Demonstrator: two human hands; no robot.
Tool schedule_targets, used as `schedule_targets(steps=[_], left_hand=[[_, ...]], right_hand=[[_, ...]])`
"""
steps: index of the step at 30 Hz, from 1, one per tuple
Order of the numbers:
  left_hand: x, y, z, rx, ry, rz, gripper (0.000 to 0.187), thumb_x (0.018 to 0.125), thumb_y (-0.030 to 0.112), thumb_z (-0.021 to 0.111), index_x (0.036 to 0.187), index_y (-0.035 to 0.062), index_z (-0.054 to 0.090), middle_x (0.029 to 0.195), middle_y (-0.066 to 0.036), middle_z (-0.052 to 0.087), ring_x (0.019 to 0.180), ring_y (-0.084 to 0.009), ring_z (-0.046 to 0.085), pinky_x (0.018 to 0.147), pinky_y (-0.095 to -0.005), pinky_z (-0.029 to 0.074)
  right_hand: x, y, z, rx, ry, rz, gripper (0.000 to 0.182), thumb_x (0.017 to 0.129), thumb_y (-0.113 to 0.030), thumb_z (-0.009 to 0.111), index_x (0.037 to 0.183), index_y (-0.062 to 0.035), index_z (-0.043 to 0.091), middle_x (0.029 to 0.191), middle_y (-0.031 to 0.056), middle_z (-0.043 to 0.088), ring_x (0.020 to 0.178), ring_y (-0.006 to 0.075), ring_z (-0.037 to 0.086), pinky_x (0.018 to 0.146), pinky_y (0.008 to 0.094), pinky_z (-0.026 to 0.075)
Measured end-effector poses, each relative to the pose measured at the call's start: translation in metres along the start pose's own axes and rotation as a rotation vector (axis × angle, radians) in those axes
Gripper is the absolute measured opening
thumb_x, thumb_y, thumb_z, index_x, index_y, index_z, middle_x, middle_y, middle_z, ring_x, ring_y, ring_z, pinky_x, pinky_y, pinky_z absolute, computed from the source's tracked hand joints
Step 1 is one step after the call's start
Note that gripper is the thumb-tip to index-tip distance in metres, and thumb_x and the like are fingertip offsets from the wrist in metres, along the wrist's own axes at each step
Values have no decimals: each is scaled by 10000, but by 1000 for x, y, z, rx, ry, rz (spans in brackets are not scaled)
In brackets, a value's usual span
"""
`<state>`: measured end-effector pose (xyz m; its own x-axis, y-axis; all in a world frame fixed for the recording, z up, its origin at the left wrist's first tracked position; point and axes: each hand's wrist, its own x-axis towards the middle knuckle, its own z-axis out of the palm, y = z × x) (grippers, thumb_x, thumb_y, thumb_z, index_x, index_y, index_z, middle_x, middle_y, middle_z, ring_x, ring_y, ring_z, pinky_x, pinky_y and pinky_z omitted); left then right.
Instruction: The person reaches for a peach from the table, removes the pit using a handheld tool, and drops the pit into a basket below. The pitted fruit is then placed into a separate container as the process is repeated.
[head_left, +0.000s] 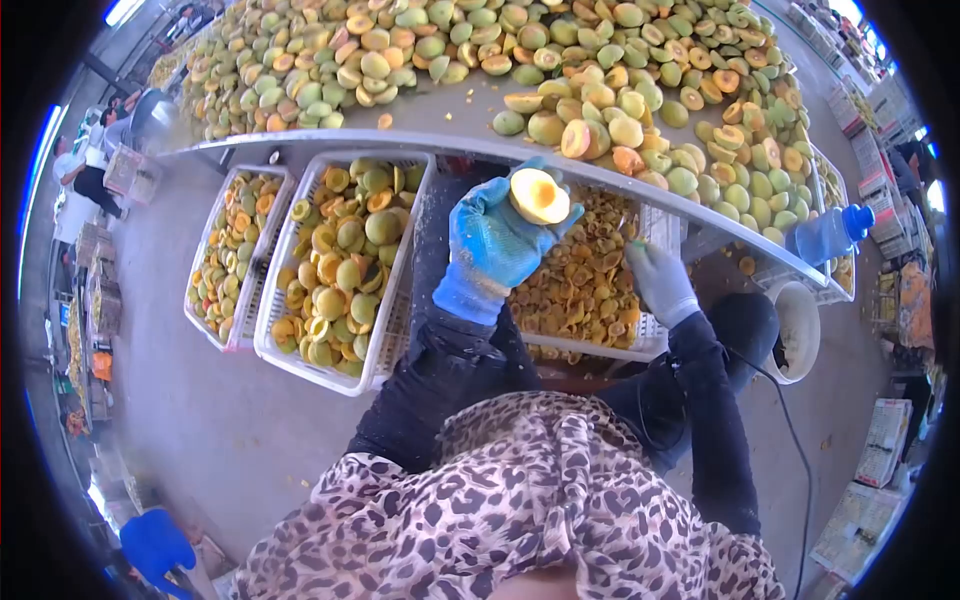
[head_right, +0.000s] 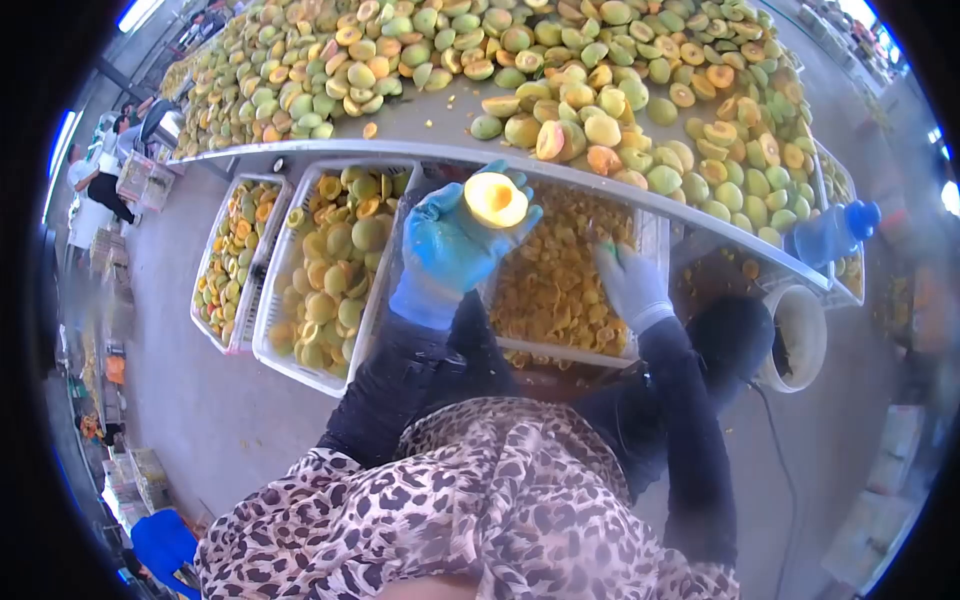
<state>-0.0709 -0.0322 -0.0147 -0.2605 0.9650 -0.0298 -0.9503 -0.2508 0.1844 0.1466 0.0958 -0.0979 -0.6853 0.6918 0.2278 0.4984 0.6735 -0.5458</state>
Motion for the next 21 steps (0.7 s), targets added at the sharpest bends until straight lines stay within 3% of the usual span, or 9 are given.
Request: schedule_targets(steps=[1,3,6,10,14,17,18,20,21], left_hand=[[-8,-1,1,75,42,25,476,912,296,429,1240,-44,487,1193,-209,556,1105,-356,534,969,-501,415],[-14,2,-6,159,88,40,475,923,315,426,1236,-37,491,1175,-198,572,1072,-350,558,919,-481,467],[-17,1,-10,259,36,-187,505,936,483,406,1149,54,567,1009,-122,645,854,-255,640,580,-314,543],[-32,-13,14,686,366,-173,610,920,597,326,1067,60,574,867,-109,655,662,-221,651,453,-292,518],[-43,-18,20,779,308,-209,526,937,530,320,1115,88,543,881,-99,652,665,-218,654,453,-276,518],[-55,-21,1,920,21,-29,462,952,478,340,1132,99,534,880,-78,640,679,-206,653,499,-279,539],[-66,-19,6,935,41,-3,462,952,478,340,1132,99,534,880,-78,640,679,-206,653,499,-279,539],[-81,-25,21,781,256,-40,310,933,218,502,1199,59,504,1060,-58,580,921,-160,611,725,-321,576],[-84,-24,20,773,239,-58,310,933,218,502,1199,59,504,1060,-58,580,921,-160,611,725,-321,576]], right_hand=[[-4,-15,-8,6,-34,13,312,952,-322,469,953,-24,562,688,126,598,540,223,592,485,310,440],[13,-75,-41,238,-17,38,280,906,-326,556,897,-47,556,745,167,636,687,359,616,568,410,469],[22,-109,-52,8,-10,-206,240,882,-310,592,912,-79,531,729,121,632,651,329,623,533,414,474],[28,-123,-54,-184,8,-457,224,871,-333,586,880,-121,514,666,75,590,583,275,616,487,393,469],[28,-128,-61,-319,-57,-478,226,862,-350,587,853,-132,529,627,64,582,546,266,611,491,382,474],[20,-131,-54,-414,-2,-474,233,859,-363,583,819,-141,522,608,51,577,503,246,601,475,373,475],[17,-134,-49,-392,0,-501,233,859,-363,583,819,-141,522,608,51,577,503,246,601,475,373,475],[7,-133,-41,-509,7,-365,230,871,-362,563,818,-142,520,600,44,574,496,231,603,452,381,473],[3,-133,-35,-528,9,-347,230,871,-362,563,818,-142,520,600,44,574,496,231,603,452,381,473]])
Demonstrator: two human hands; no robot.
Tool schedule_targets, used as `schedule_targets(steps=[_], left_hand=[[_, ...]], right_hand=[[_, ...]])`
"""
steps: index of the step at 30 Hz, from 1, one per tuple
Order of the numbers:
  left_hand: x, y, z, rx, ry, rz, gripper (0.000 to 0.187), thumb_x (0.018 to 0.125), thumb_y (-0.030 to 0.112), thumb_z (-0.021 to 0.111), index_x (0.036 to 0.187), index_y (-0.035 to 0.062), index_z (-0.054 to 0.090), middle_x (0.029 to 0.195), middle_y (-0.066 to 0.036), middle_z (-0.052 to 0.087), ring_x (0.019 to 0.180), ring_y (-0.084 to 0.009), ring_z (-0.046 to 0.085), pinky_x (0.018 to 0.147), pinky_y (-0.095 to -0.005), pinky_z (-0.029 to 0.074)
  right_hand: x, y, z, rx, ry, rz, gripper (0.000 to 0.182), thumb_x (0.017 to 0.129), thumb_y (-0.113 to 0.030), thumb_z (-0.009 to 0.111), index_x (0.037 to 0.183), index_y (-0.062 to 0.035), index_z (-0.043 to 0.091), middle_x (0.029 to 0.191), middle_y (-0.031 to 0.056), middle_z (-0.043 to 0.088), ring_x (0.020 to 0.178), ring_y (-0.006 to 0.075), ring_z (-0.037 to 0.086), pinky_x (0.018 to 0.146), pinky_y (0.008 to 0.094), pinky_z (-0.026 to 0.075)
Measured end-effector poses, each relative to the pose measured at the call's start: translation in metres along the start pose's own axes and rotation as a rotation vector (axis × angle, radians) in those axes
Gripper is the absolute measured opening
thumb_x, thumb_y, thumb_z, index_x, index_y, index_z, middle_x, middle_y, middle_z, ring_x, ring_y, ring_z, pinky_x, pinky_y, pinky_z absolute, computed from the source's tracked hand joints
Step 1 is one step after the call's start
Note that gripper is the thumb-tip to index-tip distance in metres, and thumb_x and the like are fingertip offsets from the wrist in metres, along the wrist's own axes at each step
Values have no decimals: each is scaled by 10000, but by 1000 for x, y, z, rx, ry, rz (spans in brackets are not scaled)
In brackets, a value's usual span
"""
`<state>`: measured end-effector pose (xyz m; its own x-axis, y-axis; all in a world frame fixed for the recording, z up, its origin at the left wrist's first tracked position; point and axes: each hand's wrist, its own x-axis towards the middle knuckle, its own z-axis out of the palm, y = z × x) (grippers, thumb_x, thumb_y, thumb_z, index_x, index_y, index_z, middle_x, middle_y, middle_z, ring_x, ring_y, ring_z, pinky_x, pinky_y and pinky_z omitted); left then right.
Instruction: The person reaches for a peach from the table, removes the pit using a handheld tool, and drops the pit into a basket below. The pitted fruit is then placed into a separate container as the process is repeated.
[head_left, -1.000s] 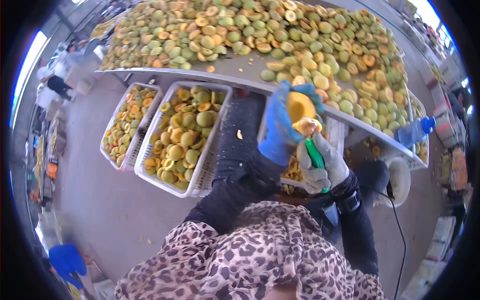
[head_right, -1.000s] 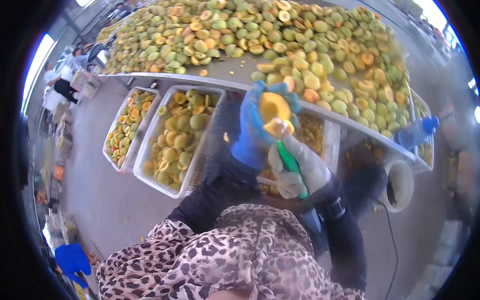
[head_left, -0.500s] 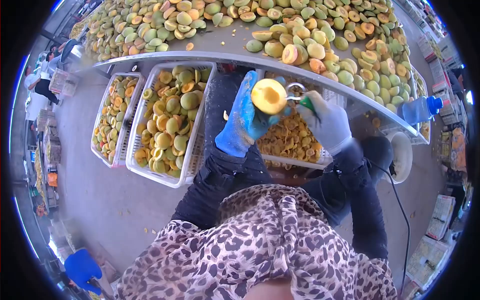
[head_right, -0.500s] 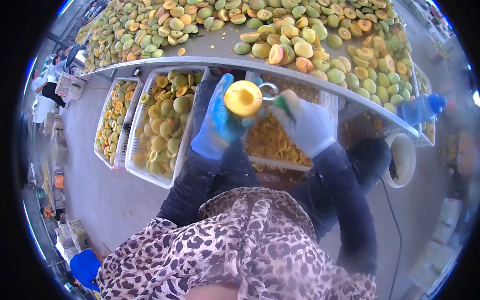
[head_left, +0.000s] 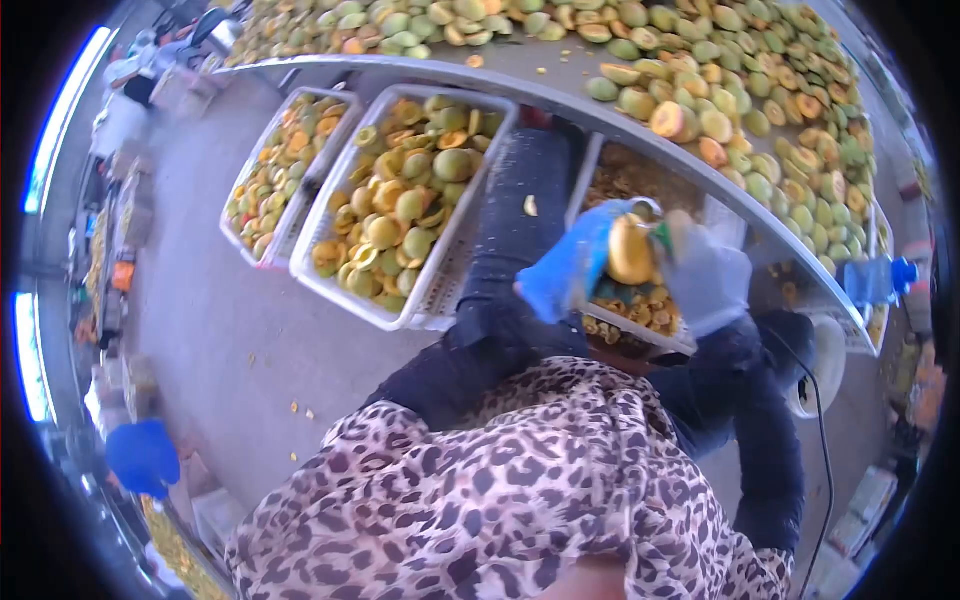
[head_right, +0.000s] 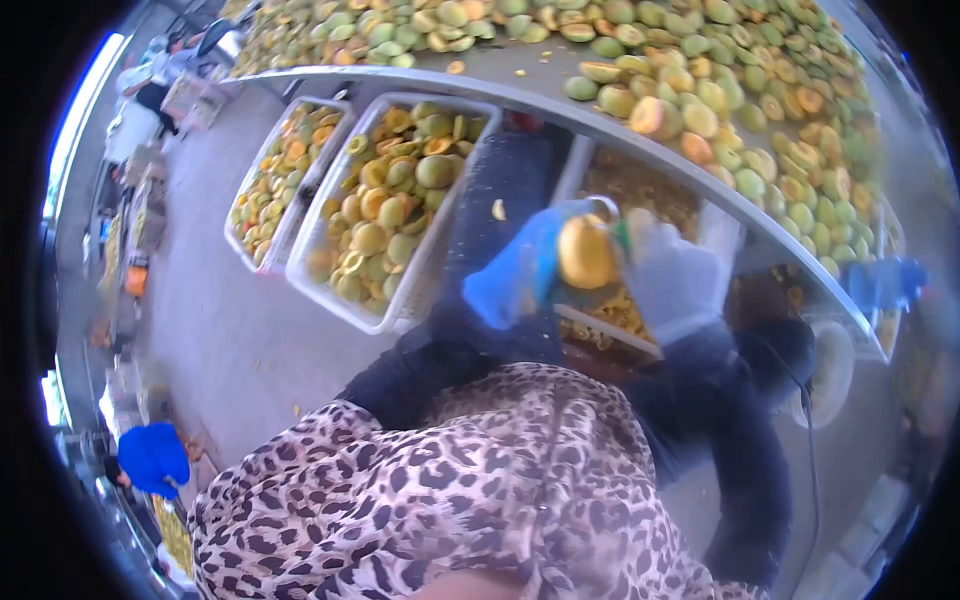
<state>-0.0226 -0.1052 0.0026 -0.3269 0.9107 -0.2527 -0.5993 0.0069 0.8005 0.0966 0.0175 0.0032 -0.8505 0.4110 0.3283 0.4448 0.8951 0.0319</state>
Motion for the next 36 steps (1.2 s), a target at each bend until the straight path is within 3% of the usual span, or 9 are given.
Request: schedule_targets(steps=[8,12,17,20,27,30,32,34,36], left_hand=[[-10,21,-54,-173,168,-123,498,939,499,389,1008,56,606,715,-104,666,449,-147,586,347,-186,425],[-14,36,-210,1236,878,720,404,964,316,433,1082,-30,604,881,-117,676,699,-206,644,595,-292,524],[27,61,-133,1747,695,1046,321,839,16,546,1158,-4,574,1041,-147,628,989,-224,606,819,-348,509],[70,41,-53,345,384,495,317,934,160,490,1178,-24,571,1061,-116,633,923,-202,636,854,-322,502],[113,10,0,-511,18,69,354,953,279,494,1226,56,524,1123,-37,596,1002,-159,574,879,-325,464],[123,-2,9,234,74,529,383,944,300,506,1251,72,484,1195,-31,545,1091,-180,531,950,-345,431],[111,-2,8,-530,-100,362,362,943,289,504,1223,61,498,1175,-60,547,1062,-200,554,935,-330,455],[105,10,12,644,155,792,352,950,271,485,1215,38,499,1173,-80,545,1022,-195,576,872,-317,500],[87,20,19,703,140,844,417,945,290,482,1214,-29,492,1036,-134,618,892,-213,616,818,-331,515]], right_hand=[[9,2,38,42,-67,237,250,869,-384,567,893,-137,530,626,88,604,544,304,618,463,409,486],[12,56,27,75,168,359,263,838,-330,599,947,-100,530,665,151,619,675,349,636,597,446,494],[77,110,24,228,107,506,333,807,-319,625,1046,-102,542,925,161,633,876,347,624,731,452,481],[126,130,60,90,-143,394,364,801,-334,626,1077,-113,538,995,145,625,876,335,633,728,448,496],[130,91,30,146,124,358,400,797,-327,643,1098,-93,522,930,127,596,767,322,647,611,412,509],[84,27,8,376,179,106,375,829,-292,643,1103,-77,505,922,138,589,738,321,642,583,407,506],[59,16,3,537,239,146,375,835,-295,643,1103,-73,502,936,146,591,730,327,639,586,412,505],[40,12,-11,653,266,237,329,853,-296,629,1050,-55,525,929,143,616,717,338,631,588,416,503],[28,12,-22,655,179,191,258,876,-294,601,933,-49,544,761,142,628,652,342,623,553,431,489]])
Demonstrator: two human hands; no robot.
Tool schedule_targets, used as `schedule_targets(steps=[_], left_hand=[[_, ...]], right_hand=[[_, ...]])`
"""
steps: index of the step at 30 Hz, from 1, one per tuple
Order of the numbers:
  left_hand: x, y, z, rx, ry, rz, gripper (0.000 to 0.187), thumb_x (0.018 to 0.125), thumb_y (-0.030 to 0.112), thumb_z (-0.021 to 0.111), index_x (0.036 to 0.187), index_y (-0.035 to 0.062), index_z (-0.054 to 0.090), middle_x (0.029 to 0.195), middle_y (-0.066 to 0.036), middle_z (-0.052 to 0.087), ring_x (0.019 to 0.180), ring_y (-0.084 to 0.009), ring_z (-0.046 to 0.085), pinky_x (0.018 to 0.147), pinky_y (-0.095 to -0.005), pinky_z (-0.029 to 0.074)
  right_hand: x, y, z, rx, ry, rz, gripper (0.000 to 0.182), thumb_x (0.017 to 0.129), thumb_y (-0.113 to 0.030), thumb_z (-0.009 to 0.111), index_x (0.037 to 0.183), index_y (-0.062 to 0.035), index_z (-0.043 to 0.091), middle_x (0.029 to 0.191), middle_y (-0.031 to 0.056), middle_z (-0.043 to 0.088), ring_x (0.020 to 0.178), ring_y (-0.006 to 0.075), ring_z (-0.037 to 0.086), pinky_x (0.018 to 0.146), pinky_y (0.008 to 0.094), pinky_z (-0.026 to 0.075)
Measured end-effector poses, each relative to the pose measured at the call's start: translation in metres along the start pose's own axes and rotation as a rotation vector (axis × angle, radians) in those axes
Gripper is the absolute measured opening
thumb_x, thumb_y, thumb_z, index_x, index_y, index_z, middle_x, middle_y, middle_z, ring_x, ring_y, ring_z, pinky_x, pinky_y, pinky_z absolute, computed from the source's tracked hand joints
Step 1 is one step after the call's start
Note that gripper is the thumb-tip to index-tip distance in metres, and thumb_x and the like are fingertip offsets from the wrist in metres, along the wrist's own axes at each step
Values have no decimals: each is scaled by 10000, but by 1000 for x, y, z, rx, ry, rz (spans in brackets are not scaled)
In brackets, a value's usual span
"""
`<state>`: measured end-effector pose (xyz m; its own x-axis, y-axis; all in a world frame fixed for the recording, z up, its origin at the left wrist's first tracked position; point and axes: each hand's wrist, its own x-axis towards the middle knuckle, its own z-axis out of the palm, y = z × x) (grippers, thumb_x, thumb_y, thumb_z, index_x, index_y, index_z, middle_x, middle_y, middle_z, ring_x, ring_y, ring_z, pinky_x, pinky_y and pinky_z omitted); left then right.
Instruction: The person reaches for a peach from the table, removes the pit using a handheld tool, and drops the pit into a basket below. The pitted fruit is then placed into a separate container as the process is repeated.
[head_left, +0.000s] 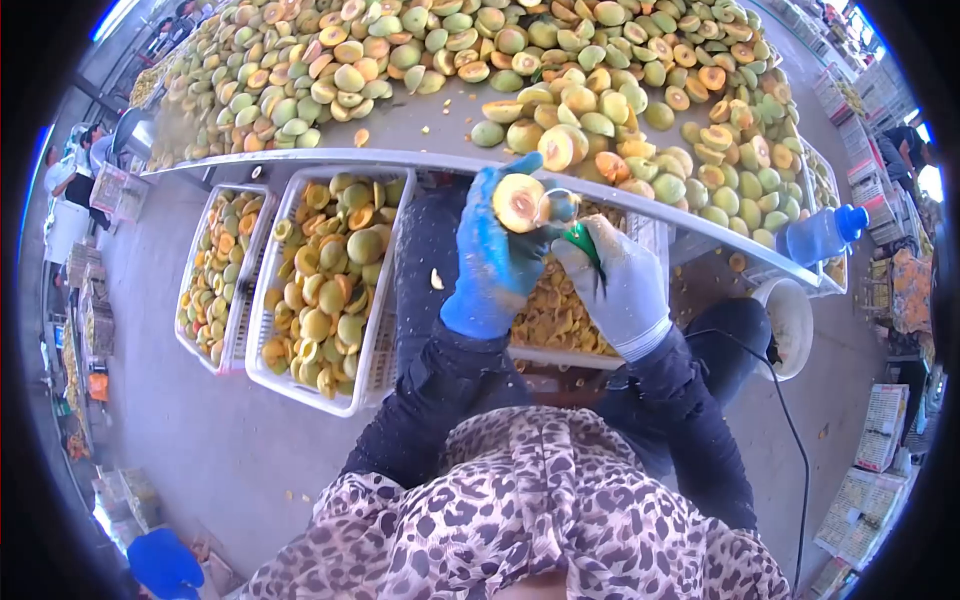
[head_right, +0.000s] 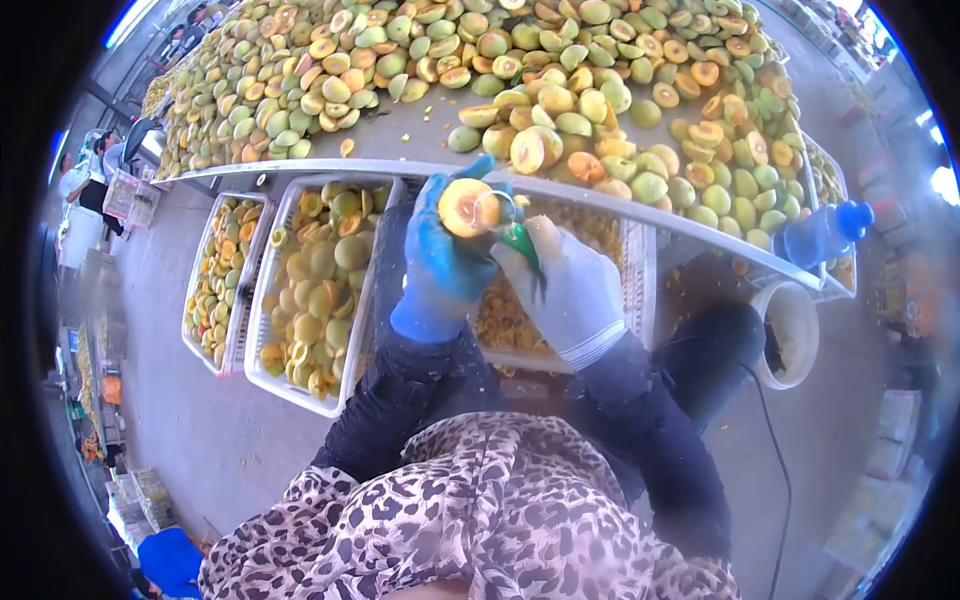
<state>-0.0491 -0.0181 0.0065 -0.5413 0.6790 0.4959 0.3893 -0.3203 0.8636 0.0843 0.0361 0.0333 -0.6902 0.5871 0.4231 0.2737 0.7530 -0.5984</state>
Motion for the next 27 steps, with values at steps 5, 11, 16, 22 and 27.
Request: schedule_targets(steps=[5,11,16,22,27], left_hand=[[-15,10,8,-976,109,-507,477,955,370,458,1206,-36,459,998,-154,629,864,-245,628,812,-356,529],[-14,35,2,-821,151,-531,518,973,453,365,980,-16,585,818,-139,659,704,-247,647,688,-332,552],[-21,-1,17,-720,233,-380,509,982,454,341,978,-1,570,787,-162,652,654,-249,639,612,-321,539],[-24,18,-8,-722,-198,-324,517,991,400,351,879,-45,589,748,-186,634,662,-261,626,606,-349,513],[-27,18,7,-708,-60,-237,596,994,438,292,805,-47,582,733,-190,627,625,-262,619,599,-343,521]], right_hand=[[-18,-3,6,-33,-87,47,265,909,-310,553,827,-59,534,580,173,578,546,363,593,509,462,461],[-30,-14,-1,136,-205,83,274,926,-299,524,892,-32,577,580,208,567,540,382,587,508,468,446],[-27,-2,5,48,96,-560,298,949,-273,495,846,-9,584,520,124,528,422,289,511,445,360,385],[-38,-26,-20,634,-544,507,466,980,-423,381,772,-30,519,515,-13,438,368,75,381,353,212,277],[-32,-33,-28,693,-624,665,464,971,-426,409,760,-29,522,509,-14,435,370,64,375,348,220,288]])
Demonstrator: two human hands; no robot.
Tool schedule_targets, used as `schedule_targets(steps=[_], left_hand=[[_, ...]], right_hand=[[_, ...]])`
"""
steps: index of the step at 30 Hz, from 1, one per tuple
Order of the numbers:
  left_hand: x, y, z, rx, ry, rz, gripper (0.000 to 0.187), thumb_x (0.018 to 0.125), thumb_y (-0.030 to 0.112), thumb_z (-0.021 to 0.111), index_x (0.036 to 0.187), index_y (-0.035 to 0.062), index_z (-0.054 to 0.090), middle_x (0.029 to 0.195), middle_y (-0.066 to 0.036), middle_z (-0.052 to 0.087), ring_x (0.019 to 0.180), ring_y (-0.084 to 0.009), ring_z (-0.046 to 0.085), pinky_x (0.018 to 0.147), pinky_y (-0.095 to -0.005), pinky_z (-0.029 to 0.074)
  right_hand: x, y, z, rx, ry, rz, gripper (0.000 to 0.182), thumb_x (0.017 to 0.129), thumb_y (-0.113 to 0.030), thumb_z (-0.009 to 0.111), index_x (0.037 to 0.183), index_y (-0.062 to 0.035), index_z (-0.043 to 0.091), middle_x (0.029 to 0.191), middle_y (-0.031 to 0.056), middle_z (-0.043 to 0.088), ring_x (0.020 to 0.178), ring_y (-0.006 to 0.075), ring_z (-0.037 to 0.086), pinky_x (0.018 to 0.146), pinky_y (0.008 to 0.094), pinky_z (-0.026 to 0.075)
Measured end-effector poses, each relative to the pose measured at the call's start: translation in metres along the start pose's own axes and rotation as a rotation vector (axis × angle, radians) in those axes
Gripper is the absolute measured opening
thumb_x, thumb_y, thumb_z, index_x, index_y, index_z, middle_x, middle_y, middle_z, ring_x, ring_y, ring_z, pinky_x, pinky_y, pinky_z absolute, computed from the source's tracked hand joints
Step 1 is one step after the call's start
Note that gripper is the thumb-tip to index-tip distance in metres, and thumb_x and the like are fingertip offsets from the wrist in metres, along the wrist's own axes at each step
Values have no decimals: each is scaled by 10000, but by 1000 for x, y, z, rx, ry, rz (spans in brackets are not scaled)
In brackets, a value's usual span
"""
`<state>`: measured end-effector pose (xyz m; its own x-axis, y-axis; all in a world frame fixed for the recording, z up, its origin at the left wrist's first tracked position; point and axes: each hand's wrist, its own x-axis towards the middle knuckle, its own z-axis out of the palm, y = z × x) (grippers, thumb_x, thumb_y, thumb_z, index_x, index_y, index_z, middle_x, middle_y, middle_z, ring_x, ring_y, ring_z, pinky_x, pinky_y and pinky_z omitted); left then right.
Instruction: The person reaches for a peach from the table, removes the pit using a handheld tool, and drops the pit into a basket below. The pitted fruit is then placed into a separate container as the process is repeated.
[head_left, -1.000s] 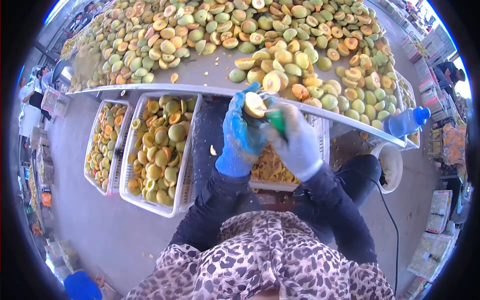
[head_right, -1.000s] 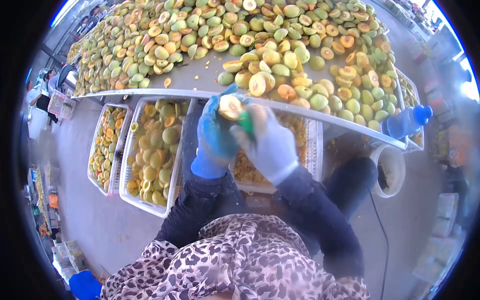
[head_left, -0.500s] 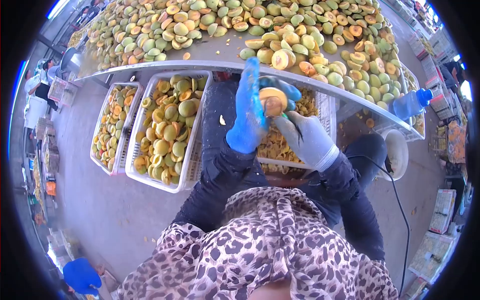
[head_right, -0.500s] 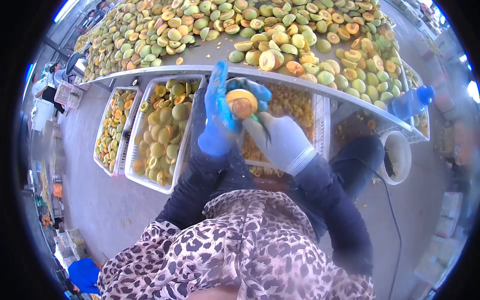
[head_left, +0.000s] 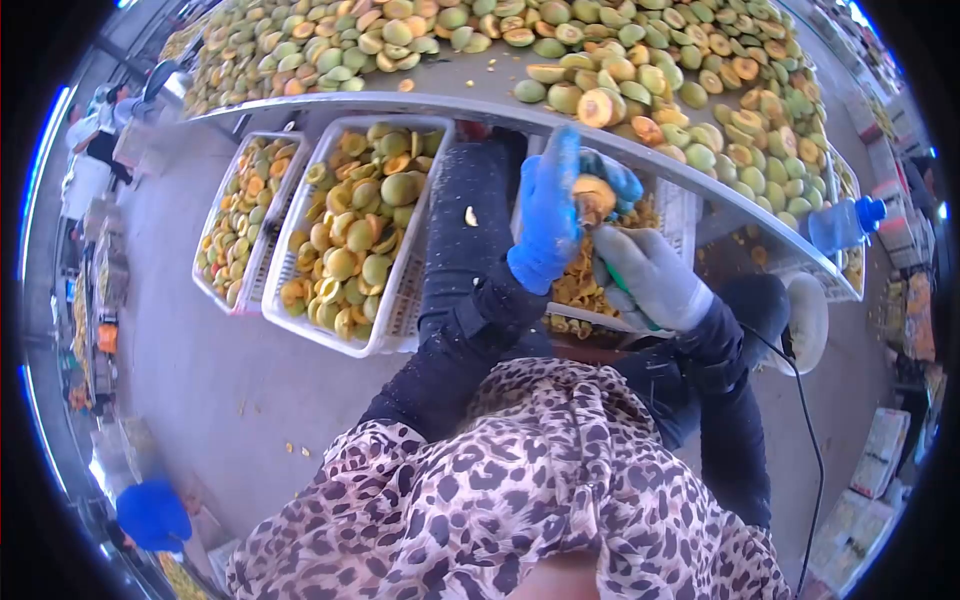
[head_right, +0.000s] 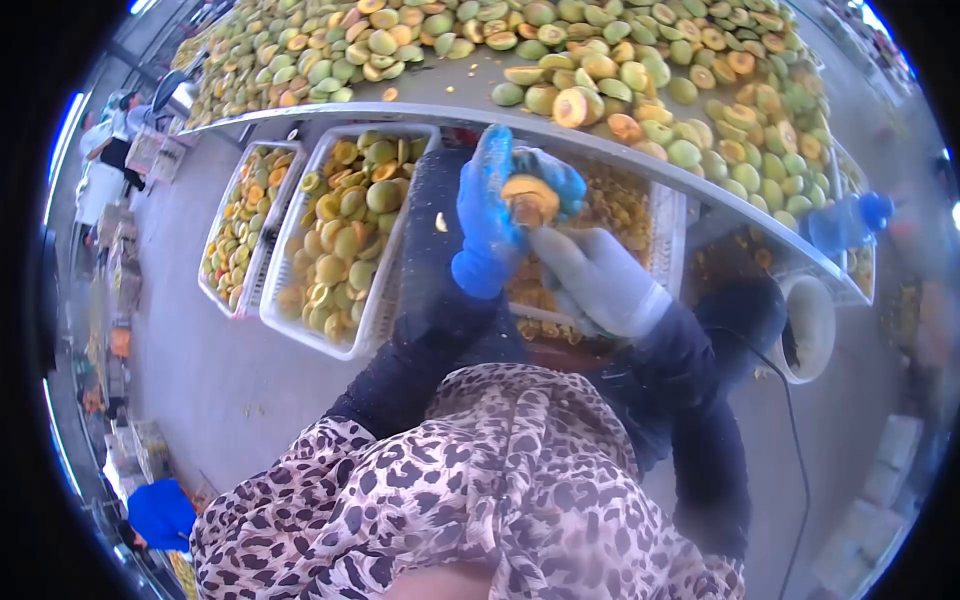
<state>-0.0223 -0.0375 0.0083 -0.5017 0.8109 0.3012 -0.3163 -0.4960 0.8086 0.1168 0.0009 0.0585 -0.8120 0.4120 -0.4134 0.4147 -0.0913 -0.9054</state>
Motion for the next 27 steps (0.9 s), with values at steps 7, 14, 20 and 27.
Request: schedule_targets(steps=[7,14,20,27], left_hand=[[-1,-12,11,-248,56,-268,546,983,442,331,823,-26,562,712,-183,607,624,-270,596,599,-353,497],[5,-23,13,-205,11,-299,516,967,420,365,856,-26,599,753,-138,634,656,-230,616,647,-333,509],[23,-47,-34,-537,400,-642,430,935,405,415,993,24,607,847,-124,650,684,-223,634,590,-324,530],[11,-44,-22,172,196,-125,360,952,389,463,963,43,561,826,-103,638,723,-170,628,631,-268,503]], right_hand=[[4,18,-18,95,-88,28,474,965,-438,425,752,-29,530,514,-13,440,375,71,396,354,221,309],[9,28,-31,641,-339,281,496,957,-479,402,728,-51,500,439,-48,348,319,56,334,300,202,271],[-1,59,-41,827,-299,36,473,969,-456,398,731,-66,518,450,-40,403,294,74,349,302,218,297],[36,39,-29,-390,476,-416,337,935,-309,490,862,8,576,673,256,561,643,399,598,559,447,437]])
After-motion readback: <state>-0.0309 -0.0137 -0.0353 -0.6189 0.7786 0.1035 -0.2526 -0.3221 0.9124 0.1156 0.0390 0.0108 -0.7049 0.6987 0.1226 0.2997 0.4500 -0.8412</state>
